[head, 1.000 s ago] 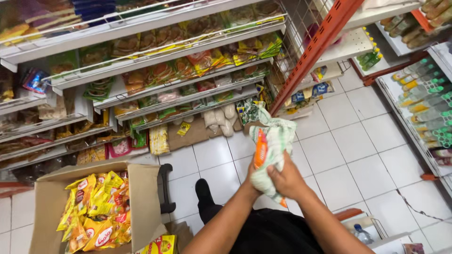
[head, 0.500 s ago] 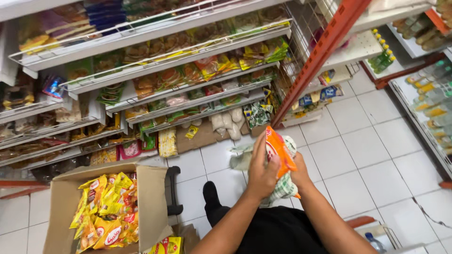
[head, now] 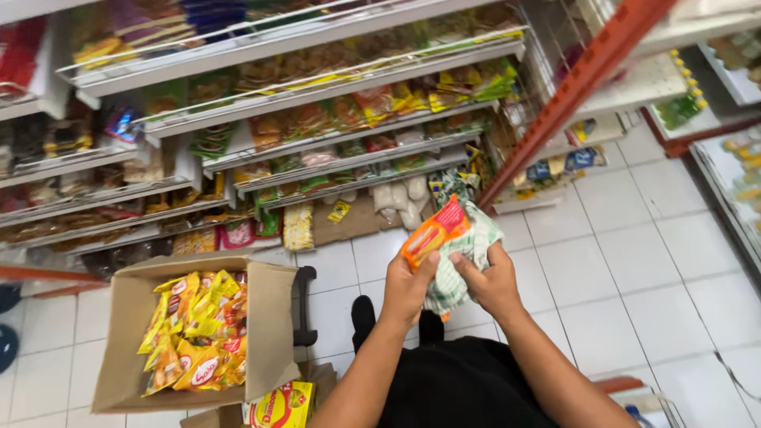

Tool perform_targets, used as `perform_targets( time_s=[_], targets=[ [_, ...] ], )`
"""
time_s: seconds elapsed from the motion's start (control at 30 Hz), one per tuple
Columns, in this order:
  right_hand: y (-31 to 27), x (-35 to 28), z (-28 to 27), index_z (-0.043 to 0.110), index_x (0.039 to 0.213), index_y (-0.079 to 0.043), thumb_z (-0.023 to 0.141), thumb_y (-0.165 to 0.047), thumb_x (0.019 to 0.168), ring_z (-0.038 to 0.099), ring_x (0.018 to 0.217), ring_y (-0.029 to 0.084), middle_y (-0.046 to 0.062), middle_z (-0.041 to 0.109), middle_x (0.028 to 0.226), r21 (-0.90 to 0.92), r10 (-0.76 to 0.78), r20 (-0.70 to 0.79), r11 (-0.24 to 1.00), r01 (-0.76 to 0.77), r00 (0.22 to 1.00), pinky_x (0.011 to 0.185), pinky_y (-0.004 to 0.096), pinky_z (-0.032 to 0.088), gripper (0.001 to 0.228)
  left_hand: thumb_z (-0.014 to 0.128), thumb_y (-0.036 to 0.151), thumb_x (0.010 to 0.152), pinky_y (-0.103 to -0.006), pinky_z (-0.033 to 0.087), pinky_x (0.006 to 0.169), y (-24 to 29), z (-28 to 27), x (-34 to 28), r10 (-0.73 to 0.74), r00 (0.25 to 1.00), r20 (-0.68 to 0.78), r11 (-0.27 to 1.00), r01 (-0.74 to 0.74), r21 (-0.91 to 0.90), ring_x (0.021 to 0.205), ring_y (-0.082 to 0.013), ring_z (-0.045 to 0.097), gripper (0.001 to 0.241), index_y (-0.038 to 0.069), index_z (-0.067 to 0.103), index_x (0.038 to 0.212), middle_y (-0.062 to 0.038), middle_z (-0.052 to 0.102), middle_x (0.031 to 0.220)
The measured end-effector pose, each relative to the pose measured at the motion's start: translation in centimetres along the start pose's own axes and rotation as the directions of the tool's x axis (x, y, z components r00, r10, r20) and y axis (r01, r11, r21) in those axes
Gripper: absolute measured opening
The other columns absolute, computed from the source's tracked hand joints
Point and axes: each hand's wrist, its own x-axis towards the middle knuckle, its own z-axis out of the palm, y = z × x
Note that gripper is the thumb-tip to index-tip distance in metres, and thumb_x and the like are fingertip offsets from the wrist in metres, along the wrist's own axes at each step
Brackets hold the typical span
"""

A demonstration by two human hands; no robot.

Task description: The person wipes orange and yellow packets of seasoning with a cloth and places them onto a store shelf.

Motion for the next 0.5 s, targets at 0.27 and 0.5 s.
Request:
perform_targets(
  time_s=[0.27, 0.5],
  targets=[
    [3.5, 3.0, 2.2, 0.063, 0.129, -0.003, 0.074, -0.022, 0.087, 0.066, 0.108, 0.014, 0.004, 0.073, 0.119, 0.082, 0.233, 0.594, 0.935, -0.346, 0.770, 0.095, 0.033, 0.054, 0.047, 0.054, 0.021, 0.103, -0.0342, 0.053, 0.094, 2.3, -4.7, -3.1, -0.133, 0.975, -0.177, 0.973, 0.095, -0.209, 0.108, -0.0186, 0.067, 0.040, -0.004, 0.059, 0.133, -0.012, 0.070, 0.123],
    [2.2, 1.9, 9.6, 0.069, 0.117, -0.001, 0.070, -0.016, 0.094, 0.067, 0.091, 0.012, 0.004, 0.076, 0.102, -0.031, 0.155, 0.687, 0.982, -0.184, 0.710, 0.082, 0.032, 0.057, 0.027, 0.052, 0.032, 0.106, -0.0360, 0.054, 0.090, 1.4, -8.9, -6.3, 0.056, 0.745, -0.665, 0.990, -0.128, -0.059, 0.105, -0.0234, 0.067, 0.047, -0.007, 0.061, 0.130, -0.016, 0.070, 0.119]
  ],
)
